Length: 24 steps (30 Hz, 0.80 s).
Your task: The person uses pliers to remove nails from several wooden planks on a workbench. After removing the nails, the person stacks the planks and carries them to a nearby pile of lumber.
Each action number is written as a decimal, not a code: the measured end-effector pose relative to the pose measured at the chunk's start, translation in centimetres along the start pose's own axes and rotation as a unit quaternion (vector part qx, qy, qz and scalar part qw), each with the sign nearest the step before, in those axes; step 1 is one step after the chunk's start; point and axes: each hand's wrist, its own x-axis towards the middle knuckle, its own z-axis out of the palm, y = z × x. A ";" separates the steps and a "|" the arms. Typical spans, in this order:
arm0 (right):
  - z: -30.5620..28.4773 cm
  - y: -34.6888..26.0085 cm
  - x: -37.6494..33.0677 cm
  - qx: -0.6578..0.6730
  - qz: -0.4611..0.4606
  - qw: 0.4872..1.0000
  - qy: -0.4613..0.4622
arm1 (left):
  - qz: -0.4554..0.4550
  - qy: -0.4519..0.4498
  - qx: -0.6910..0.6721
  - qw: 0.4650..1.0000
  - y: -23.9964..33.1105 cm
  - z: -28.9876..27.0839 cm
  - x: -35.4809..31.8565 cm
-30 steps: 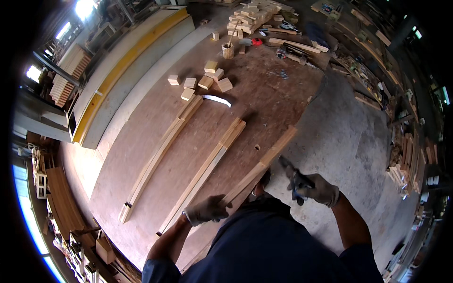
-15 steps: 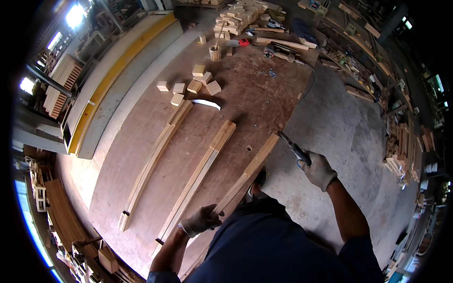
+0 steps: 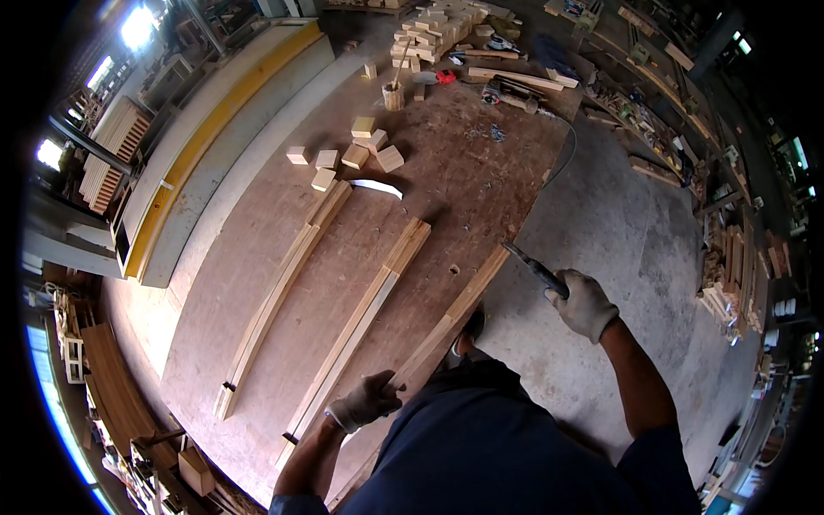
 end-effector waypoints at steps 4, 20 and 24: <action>0.1 0.7 0.0 0.181 0.095 0.971 -0.126 | 0.021 0.004 0.006 1.000 -0.3 -0.2 -0.3; -0.7 -1.0 0.0 0.172 0.076 0.972 -0.141 | 0.172 0.131 0.308 0.927 -3.5 -5.4 -0.5; 0.1 -1.6 -1.1 0.323 0.087 0.928 -0.162 | 0.109 0.231 0.420 0.871 5.4 -6.7 -3.5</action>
